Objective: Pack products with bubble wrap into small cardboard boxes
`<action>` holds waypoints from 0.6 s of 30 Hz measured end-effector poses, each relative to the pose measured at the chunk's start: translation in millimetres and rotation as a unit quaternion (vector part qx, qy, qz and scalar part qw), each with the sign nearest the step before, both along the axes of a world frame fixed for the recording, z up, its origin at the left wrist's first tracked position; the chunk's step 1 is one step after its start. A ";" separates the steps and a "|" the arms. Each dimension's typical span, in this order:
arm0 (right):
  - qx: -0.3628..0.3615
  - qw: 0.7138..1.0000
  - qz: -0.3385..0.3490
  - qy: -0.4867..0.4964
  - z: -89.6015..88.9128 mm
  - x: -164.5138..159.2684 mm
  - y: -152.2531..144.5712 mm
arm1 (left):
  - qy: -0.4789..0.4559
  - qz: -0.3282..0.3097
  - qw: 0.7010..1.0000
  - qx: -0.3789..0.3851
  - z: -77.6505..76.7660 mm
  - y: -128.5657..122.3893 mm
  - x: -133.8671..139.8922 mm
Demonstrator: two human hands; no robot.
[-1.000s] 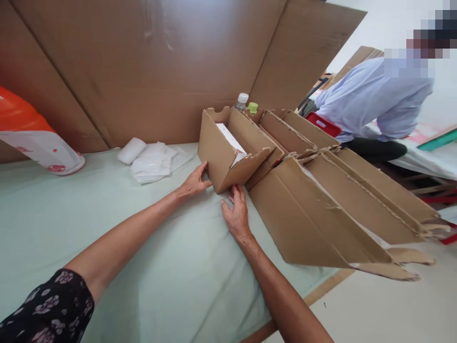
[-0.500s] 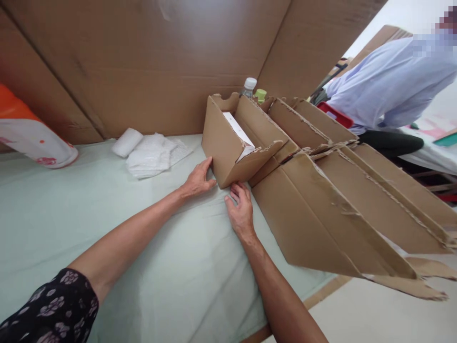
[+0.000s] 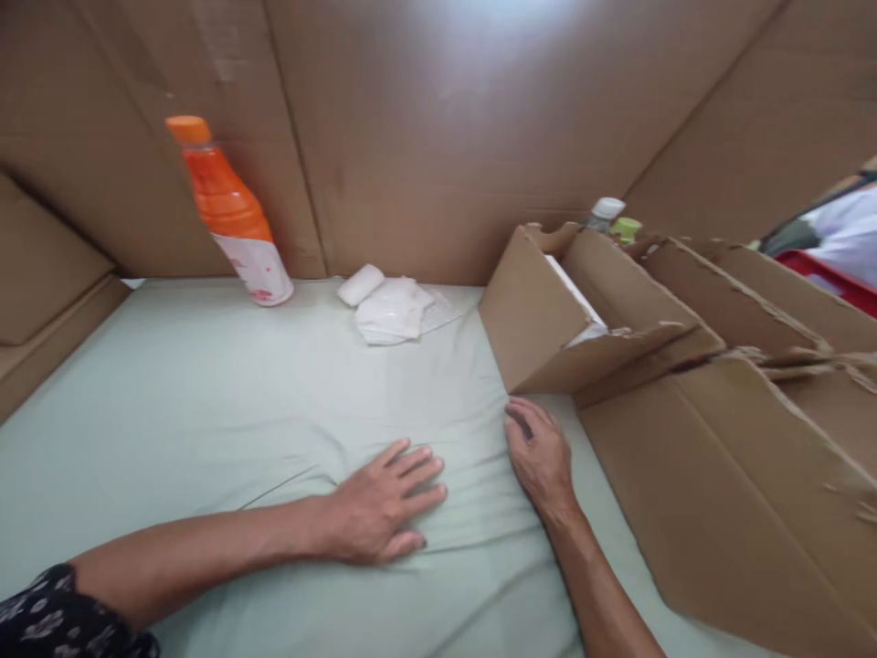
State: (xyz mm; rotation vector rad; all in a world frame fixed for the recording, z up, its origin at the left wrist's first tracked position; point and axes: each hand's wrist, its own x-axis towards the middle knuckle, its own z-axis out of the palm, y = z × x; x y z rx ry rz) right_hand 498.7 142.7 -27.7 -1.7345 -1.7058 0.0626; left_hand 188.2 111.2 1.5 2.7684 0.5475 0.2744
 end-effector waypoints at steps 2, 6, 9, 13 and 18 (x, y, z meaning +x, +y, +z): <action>-0.007 0.995 0.027 -0.091 -5.0 -3.3 1.2 | 0.004 0.007 1.000 -0.013 4.6 -24.5 -39.3; 0.007 0.970 0.073 -0.233 -17.0 -42.1 -1.3 | -0.029 0.029 0.999 -0.021 10.1 -57.3 -104.5; 0.054 0.944 0.159 -0.285 -18.5 -109.5 -14.5 | -0.116 0.144 0.982 0.046 12.5 -46.4 -157.3; 0.131 0.886 0.356 -0.267 -11.0 -223.0 -43.5 | -0.165 0.440 0.870 0.146 42.4 16.8 -269.4; 0.158 0.803 0.535 -0.212 -7.2 -304.0 -55.9 | -0.202 0.675 0.670 0.233 127.0 100.5 -421.3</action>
